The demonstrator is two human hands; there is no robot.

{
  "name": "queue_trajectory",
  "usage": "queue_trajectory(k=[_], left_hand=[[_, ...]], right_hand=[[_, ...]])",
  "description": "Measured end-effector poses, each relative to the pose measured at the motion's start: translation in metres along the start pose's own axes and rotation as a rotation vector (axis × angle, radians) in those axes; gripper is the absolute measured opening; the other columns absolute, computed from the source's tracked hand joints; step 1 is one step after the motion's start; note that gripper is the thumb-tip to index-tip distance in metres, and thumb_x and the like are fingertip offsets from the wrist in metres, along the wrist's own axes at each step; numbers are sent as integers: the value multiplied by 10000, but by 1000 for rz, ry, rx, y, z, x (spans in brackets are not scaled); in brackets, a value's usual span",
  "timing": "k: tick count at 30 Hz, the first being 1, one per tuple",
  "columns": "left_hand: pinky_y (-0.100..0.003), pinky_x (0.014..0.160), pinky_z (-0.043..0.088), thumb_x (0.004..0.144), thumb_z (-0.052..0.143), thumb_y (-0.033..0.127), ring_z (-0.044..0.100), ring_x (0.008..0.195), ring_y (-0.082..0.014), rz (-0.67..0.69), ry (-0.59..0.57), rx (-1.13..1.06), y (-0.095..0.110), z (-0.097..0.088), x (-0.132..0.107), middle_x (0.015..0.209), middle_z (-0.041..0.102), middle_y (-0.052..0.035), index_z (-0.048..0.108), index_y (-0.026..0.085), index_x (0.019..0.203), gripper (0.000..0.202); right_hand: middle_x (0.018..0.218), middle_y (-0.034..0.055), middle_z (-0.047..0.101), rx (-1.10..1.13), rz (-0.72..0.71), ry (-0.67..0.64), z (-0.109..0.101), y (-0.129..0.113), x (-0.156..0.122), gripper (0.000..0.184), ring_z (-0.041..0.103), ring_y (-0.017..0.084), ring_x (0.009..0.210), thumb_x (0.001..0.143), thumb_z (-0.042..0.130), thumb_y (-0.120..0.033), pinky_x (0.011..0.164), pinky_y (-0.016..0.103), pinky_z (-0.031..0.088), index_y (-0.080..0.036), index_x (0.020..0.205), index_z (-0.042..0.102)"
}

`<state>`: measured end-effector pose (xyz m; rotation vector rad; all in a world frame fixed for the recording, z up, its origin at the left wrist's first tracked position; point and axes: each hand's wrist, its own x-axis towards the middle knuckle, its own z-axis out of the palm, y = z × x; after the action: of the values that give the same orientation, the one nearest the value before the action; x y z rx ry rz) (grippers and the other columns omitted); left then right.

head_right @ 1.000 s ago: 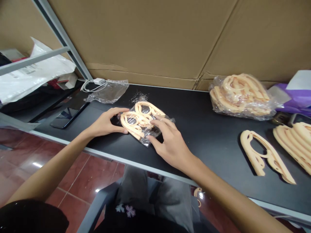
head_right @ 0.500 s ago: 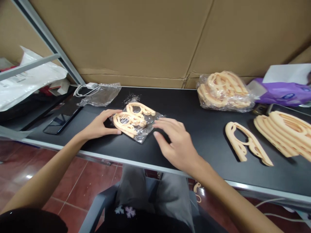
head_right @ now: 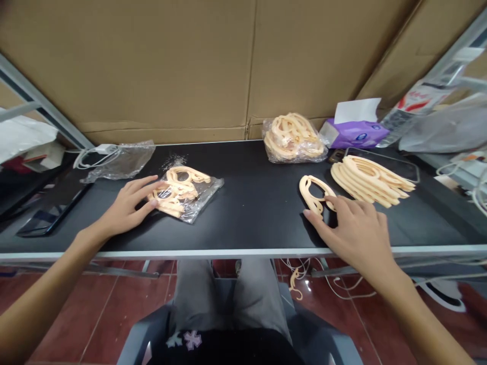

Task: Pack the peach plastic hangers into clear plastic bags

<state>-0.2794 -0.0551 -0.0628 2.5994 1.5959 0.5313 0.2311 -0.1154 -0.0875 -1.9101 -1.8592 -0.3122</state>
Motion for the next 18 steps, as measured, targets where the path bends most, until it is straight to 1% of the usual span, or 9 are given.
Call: queue_trajectory(k=[2,4,6,9,10,12,14,16,18], left_hand=[[-576,1213,307,1055,351,518,425,1462,-330,-1,-40,12,9,-1,0,1613,464,-81,531,312,1510,531],[-572,1211,306,1066,309,477,420,1459,-321,-13,-61,21,21,-2,3,1607,471,-71,554,317,1485,511],[-564,1196,315,1058,328,466,437,1429,-324,-32,-5,35,37,-4,9,1560,514,-88,599,288,1434,497],[-517,1119,396,966,527,527,529,1308,-328,-6,107,38,70,-6,23,1400,616,-133,664,217,1319,489],[-507,1081,421,926,591,536,560,1255,-332,5,113,54,82,-6,29,1341,645,-132,694,214,1259,474],[-486,1027,448,868,668,515,598,1189,-333,21,79,84,103,-6,41,1217,698,-112,723,215,1152,418],[-462,985,467,839,693,426,646,1090,-314,23,36,99,117,-4,50,1080,738,-88,737,205,991,272],[-431,908,490,826,663,298,684,946,-282,7,23,97,122,-1,57,925,756,-65,730,202,832,117],[-401,818,500,814,616,212,694,834,-258,-28,74,66,122,3,58,816,756,-50,729,207,749,131]], right_hand=[[986,183,721,28,2,-24,2,-1,0,492,626,453,1044,899,524,-667,840,639,465,-235,1070,686],[973,187,727,79,-7,-28,2,-3,1,473,652,441,1024,898,533,-640,847,614,480,-230,1072,692],[994,187,738,158,-23,-25,0,-7,3,493,681,428,997,867,571,-647,852,589,504,-226,1095,690],[1050,156,757,281,-31,-13,-2,-19,5,522,715,400,985,820,628,-654,861,556,538,-235,1127,680],[1044,141,763,315,-29,-10,-4,-25,6,520,725,388,977,808,648,-649,860,542,549,-238,1125,681],[1014,113,775,378,-18,-11,-7,-40,7,499,742,361,954,782,693,-629,850,508,567,-244,1101,690],[1017,90,785,460,-17,-18,-13,-58,7,461,754,332,944,769,727,-588,842,471,580,-250,1080,695],[1041,72,792,571,-58,-41,-20,-78,7,423,762,299,936,772,748,-532,828,433,594,-252,1084,691],[1054,58,796,670,-142,-77,-27,-98,6,391,766,270,918,779,761,-472,805,399,606,-252,1094,684]])
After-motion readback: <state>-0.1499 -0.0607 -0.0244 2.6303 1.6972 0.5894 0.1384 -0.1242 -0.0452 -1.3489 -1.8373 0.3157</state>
